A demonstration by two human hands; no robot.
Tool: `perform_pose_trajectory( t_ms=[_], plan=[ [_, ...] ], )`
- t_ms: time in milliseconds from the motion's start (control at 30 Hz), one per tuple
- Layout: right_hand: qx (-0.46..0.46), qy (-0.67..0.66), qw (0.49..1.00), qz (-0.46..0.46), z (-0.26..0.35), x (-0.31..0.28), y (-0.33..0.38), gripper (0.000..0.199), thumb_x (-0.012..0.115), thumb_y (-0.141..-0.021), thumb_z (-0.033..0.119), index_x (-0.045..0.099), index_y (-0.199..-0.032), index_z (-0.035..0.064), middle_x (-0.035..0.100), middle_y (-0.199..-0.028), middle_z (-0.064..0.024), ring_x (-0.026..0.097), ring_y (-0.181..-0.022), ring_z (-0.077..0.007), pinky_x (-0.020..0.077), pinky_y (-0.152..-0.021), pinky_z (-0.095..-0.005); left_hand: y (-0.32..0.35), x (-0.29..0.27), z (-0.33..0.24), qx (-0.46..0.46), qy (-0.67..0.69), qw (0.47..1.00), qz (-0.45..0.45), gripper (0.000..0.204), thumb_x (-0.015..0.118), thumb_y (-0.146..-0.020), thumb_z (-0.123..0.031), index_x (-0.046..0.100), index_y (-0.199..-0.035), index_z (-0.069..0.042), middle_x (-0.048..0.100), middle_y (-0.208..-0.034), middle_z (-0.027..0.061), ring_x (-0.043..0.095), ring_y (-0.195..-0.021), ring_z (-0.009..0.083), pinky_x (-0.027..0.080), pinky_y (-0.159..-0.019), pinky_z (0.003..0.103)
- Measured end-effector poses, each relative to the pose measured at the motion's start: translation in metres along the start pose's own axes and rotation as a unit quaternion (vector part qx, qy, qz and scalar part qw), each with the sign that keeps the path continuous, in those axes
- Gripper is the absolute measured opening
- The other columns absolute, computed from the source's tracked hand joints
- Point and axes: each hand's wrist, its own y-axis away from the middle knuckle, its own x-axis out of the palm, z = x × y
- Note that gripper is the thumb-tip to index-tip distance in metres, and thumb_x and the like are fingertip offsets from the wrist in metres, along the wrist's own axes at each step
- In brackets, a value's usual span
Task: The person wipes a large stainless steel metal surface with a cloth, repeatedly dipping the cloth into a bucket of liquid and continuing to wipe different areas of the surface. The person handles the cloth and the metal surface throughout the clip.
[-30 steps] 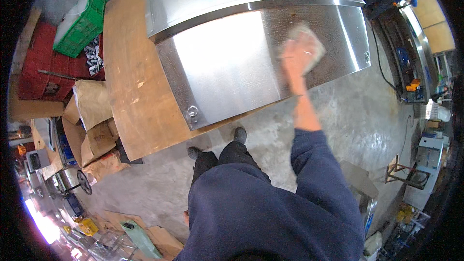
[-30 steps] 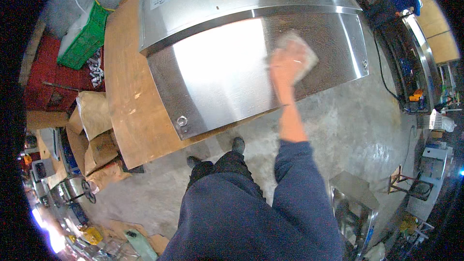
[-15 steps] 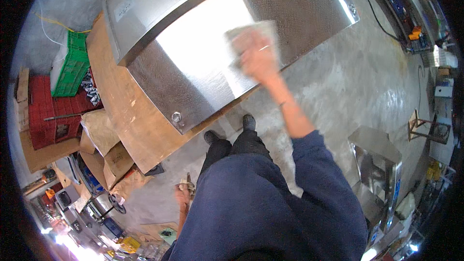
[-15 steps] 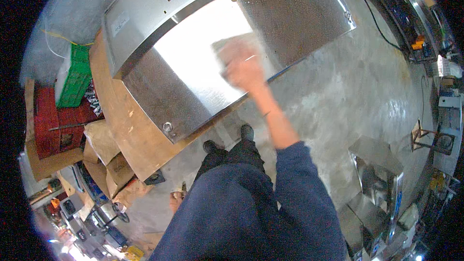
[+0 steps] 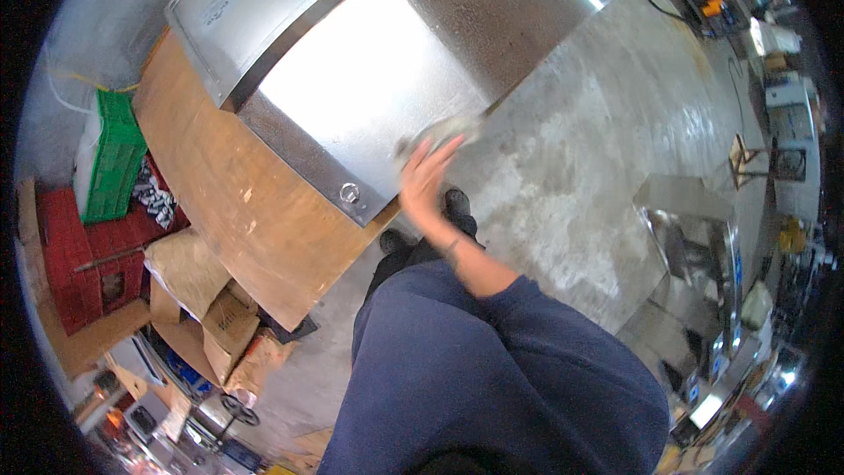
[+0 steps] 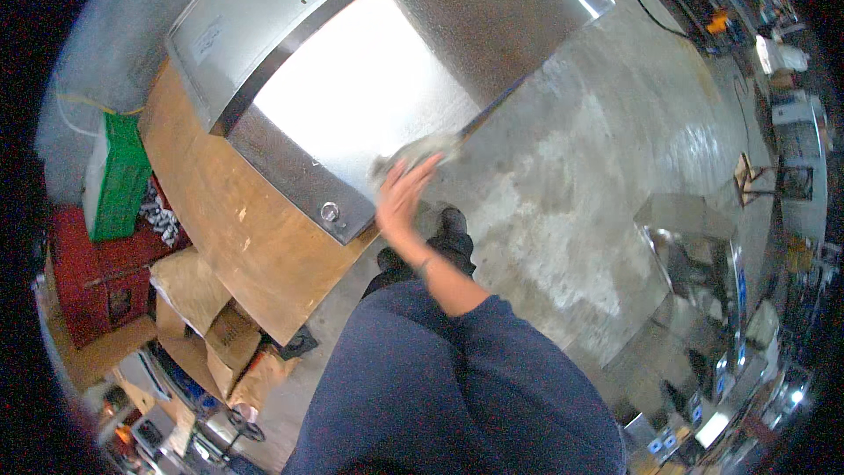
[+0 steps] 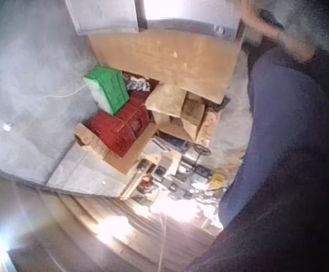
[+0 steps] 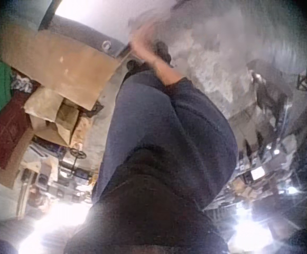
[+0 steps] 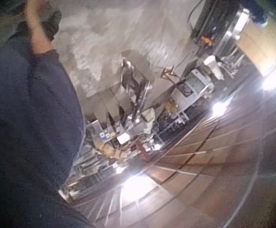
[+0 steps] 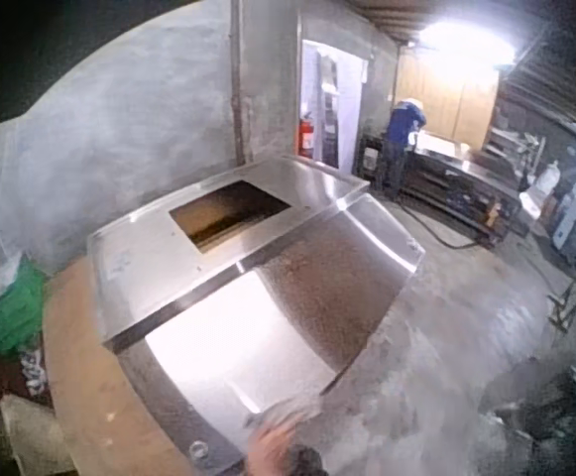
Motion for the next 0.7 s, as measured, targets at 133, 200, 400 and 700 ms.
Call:
perform_pose_trajectory(
  t_ms=[133,200,400,700],
  plan=[
    [0.045,-0.037,0.995,0.078,-0.007,0.021,0.091,0.091,0.043,-0.111,0.044,0.003,-0.154,-0.0267,0.010,-0.158,-0.0543,0.018,-0.152,-0.0613,0.0164,-0.128,-0.0581,-0.039,-0.046,0.004,0.041,-0.007,0.999,0.016,0.040,0.072,-0.096,-0.035,0.064,-0.117,-0.002,0.073,-0.105,0.0160,0.069,-0.091,0.0264,0.056,-0.078,0.042],
    [0.107,-0.014,0.993,0.056,0.000,0.020,0.057,0.093,0.044,-0.110,0.048,0.009,-0.154,-0.0265,0.014,-0.158,-0.0535,0.020,-0.151,-0.0609,0.0165,-0.128,-0.0583,-0.055,-0.069,0.012,0.054,-0.004,0.998,0.017,0.040,0.072,-0.095,-0.035,0.064,-0.117,-0.002,0.073,-0.105,0.0161,0.069,-0.092,0.0265,0.056,-0.078,0.042],
    [0.114,-0.095,0.983,-0.110,-0.019,-0.016,-0.127,0.104,0.046,-0.106,0.062,0.016,-0.152,-0.0270,0.021,-0.160,-0.0477,0.024,-0.153,-0.0551,0.0207,-0.128,-0.0536,-0.087,-0.136,0.036,0.080,-0.042,0.995,0.033,0.041,0.072,-0.095,-0.035,0.064,-0.117,-0.002,0.073,-0.106,0.0162,0.069,-0.092,0.0268,0.056,-0.079,0.042],
    [0.087,-0.135,0.987,-0.028,0.005,0.081,0.180,0.094,0.043,-0.111,0.050,0.004,-0.157,-0.0225,0.010,-0.164,-0.0458,0.010,-0.157,-0.0554,0.0116,-0.131,-0.0529,-0.090,-0.160,0.061,0.066,-0.093,0.990,0.080,0.041,0.073,-0.094,-0.035,0.064,-0.118,-0.002,0.073,-0.106,0.0165,0.069,-0.092,0.0272,0.056,-0.079,0.042]
  ],
)
